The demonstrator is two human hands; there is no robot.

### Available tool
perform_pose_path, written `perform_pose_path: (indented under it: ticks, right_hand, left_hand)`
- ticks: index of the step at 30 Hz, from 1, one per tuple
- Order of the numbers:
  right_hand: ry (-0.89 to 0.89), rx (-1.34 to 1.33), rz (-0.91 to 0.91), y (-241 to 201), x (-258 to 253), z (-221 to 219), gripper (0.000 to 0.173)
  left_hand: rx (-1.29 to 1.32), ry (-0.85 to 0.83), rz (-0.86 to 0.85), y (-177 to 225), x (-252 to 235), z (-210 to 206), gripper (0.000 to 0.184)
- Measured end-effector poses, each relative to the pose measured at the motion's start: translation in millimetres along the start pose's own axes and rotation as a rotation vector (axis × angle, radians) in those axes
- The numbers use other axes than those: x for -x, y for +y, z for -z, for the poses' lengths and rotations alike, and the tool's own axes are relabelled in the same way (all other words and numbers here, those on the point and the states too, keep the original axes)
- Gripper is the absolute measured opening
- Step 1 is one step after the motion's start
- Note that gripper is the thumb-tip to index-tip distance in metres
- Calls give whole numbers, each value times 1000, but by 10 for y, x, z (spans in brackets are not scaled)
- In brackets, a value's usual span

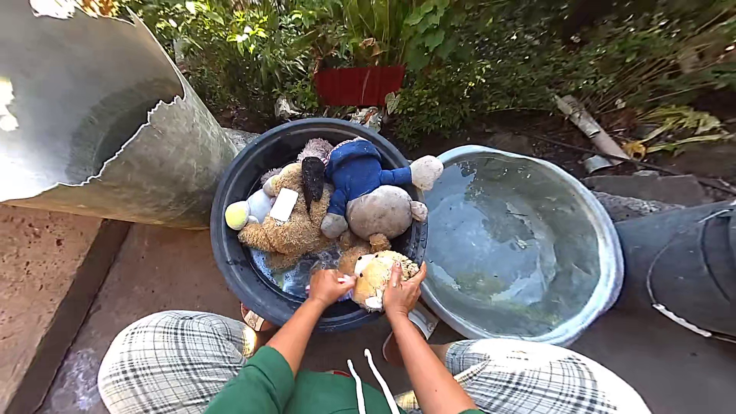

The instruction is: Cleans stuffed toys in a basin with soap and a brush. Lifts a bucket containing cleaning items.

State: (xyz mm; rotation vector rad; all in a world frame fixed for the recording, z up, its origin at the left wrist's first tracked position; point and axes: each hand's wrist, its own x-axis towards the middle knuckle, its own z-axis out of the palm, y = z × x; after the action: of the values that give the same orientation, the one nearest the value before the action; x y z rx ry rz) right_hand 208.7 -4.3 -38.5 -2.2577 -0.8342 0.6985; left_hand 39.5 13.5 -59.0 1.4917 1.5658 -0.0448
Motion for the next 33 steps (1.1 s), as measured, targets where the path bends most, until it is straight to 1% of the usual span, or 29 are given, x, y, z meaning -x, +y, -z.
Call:
perform_pose_path:
  ticks: [1, 2, 4, 5, 6, 7, 8, 9, 10, 12, 13, 14, 15, 17, 18, 19, 20, 21, 23, 24, 25, 26, 28, 29, 31, 33]
  right_hand:
    - [8, -55, 12, 12, -10, -11, 78]
    - [13, -124, 30, 29, -33, -29, 80]
    - [0, -287, 61, 139, -58, -54, 84]
    - [0, -375, 66, 192, -85, -78, 87]
    - [5, -467, 68, 229, -118, -104, 90]
    - [14, -544, 59, 254, -138, -125, 92]
    - [6, -598, 42, 274, -147, -134, 94]
    - [-29, -625, 13, 252, -144, -120, 97]
    - [-51, -637, -17, 228, -155, -118, 98]
    - [-57, -648, -45, 207, -152, -99, 98]
    - [-61, -641, -42, 208, -147, -95, 96]
    - [-69, -635, -31, 179, -171, -109, 94]
    - [-74, -632, -25, 154, -182, -124, 93]
    - [-67, -622, -33, 211, -141, -131, 93]
    - [-50, -612, -28, 241, -156, -142, 93]
    - [-53, -587, -27, 234, -168, -115, 93]
    - [-67, -548, -23, 217, -161, -84, 93]
    - [-76, -509, -10, 197, -161, -80, 94]
    - [-76, -510, -16, 156, -177, -99, 93]
    - [-75, -513, -29, 174, -143, -98, 91]
    - [-74, -516, -33, 188, -129, -101, 90]
    - [-71, -521, -26, 180, -144, -109, 89]
    - [-63, -522, -21, 175, -139, -103, 88]
    - [-58, -522, -25, 186, -130, -97, 88]
    - [-55, -517, -27, 186, -139, -103, 87]
    - [-57, -512, -33, 179, -141, -104, 87]
  left_hand:
    - [32, 72, -5, 68, 41, 117, 60]
    - [123, 203, -91, 233, 110, 220, 56]
    - [398, 460, -411, 687, 292, 245, 39]
    - [500, 512, -556, 906, 366, 201, 34]
    - [538, 530, -647, 1047, 415, 117, 34]
    - [495, 522, -654, 1055, 442, -17, 38]
    - [371, 485, -587, 920, 444, -169, 42]
    - [220, 425, -486, 704, 434, -277, 45]
    - [115, 349, -370, 484, 396, -304, 46]
    - [-20, 177, -129, 191, 322, -149, 53]
    - [-41, 183, -89, 148, 330, -60, 56]
    - [-8, 268, -139, 221, 352, 34, 55]
    - [66, 387, -272, 387, 398, 95, 51]
    - [259, 586, -627, 786, 500, 9, 42]
    - [314, 613, -754, 912, 490, -83, 41]
    - [288, 597, -795, 909, 459, -199, 43]
    - [178, 537, -754, 774, 435, -300, 46]
    - [42, 434, -649, 579, 407, -325, 49]
    - [-106, 146, -282, 274, 310, -110, 54]
    - [-164, 44, -112, 126, 280, 18, 58]
    - [-203, 27, 8, -15, 244, 117, 61]
    - [-203, 84, 82, -118, 193, 206, 62]
    - [-138, 215, 144, -215, 99, 294, 60]
    - [-108, 226, 144, -227, 33, 289, 56]
    - [-83, 164, 120, -254, -155, 236, 50]
    - [-126, 66, 156, -302, -325, 137, 48]
